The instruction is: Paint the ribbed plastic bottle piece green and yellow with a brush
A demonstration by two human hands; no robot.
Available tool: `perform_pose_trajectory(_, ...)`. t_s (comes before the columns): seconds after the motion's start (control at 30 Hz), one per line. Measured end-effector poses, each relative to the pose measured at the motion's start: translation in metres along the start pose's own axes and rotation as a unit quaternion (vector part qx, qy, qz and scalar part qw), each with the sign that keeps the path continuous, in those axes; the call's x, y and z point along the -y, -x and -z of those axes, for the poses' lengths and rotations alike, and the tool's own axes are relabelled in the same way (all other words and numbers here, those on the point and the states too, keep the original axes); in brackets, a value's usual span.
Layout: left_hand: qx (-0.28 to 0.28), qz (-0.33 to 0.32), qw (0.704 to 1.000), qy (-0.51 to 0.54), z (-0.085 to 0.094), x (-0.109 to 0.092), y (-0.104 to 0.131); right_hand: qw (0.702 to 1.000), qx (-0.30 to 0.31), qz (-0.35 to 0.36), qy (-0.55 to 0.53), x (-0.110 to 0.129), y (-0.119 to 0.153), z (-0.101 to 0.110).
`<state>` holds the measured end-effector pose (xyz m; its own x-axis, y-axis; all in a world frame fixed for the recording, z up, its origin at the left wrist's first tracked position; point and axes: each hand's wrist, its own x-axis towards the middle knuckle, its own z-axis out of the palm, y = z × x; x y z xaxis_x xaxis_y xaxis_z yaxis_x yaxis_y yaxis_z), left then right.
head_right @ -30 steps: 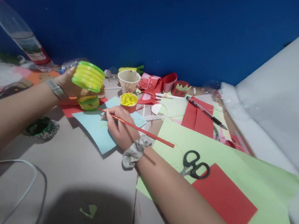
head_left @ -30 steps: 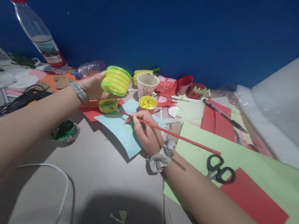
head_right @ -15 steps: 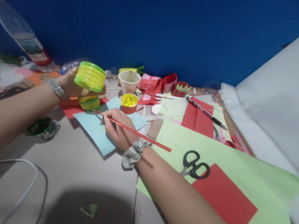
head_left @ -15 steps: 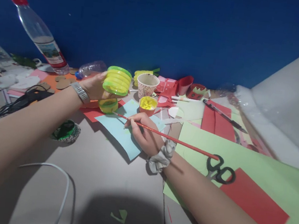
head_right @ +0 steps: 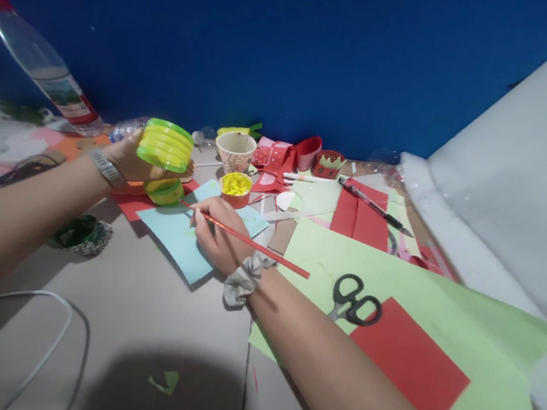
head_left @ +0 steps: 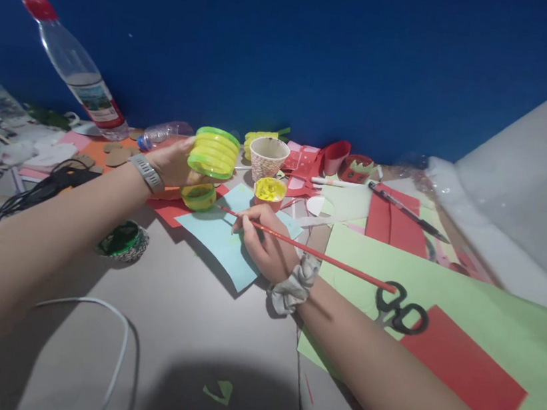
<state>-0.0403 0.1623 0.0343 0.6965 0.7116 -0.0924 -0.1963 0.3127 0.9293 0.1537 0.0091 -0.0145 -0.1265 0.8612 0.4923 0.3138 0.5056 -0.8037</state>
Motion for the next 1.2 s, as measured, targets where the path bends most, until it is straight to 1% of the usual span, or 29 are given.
perform_pose_trajectory(0.07,-0.015,0.009,1.0,0.007,-0.001,0.0,0.0,1.0,0.013,-0.001,-0.011,0.001,0.0,0.0)
perform_pose_trajectory(0.23,-0.032,0.044,0.998,0.021,-0.001,-0.001,0.0,0.999,0.017,-0.006,-0.044,0.002,0.001,0.001)
perform_pose_trajectory(0.3,-0.028,0.057,0.998,0.028,0.0,-0.002,0.0,0.998,0.01,-0.008,-0.066,0.001,0.001,0.002)
perform_pose_trajectory(0.37,-0.022,0.057,0.997,0.036,0.001,-0.002,0.0,0.995,-0.014,-0.015,-0.094,-0.001,0.0,0.003)
perform_pose_trajectory(0.43,-0.019,0.043,0.998,0.043,0.002,-0.002,0.001,0.991,-0.046,-0.029,-0.126,-0.004,-0.001,0.003)
perform_pose_trajectory(0.53,-0.022,0.0,0.998,0.053,0.003,-0.002,0.005,0.978,-0.088,-0.053,-0.18,-0.009,-0.005,0.002)
perform_pose_trajectory(0.63,-0.021,-0.034,0.998,0.058,0.002,-0.002,0.01,0.964,-0.109,-0.071,-0.233,-0.013,-0.007,0.0)
perform_pose_trajectory(0.73,-0.026,-0.049,0.997,0.053,-0.003,-0.002,0.014,0.951,-0.121,-0.087,-0.271,-0.014,-0.006,-0.001)
perform_pose_trajectory(0.93,-0.08,-0.078,0.993,0.05,-0.019,0.0,0.017,0.932,-0.133,-0.123,-0.315,-0.014,-0.004,-0.002)
perform_pose_trajectory(1.07,-0.127,-0.082,0.987,0.056,-0.025,0.003,0.017,0.922,-0.134,-0.151,-0.331,-0.014,-0.003,-0.002)
perform_pose_trajectory(1.2,-0.175,-0.094,0.977,0.074,-0.031,0.0,0.017,0.917,-0.126,-0.176,-0.336,-0.011,-0.001,-0.002)
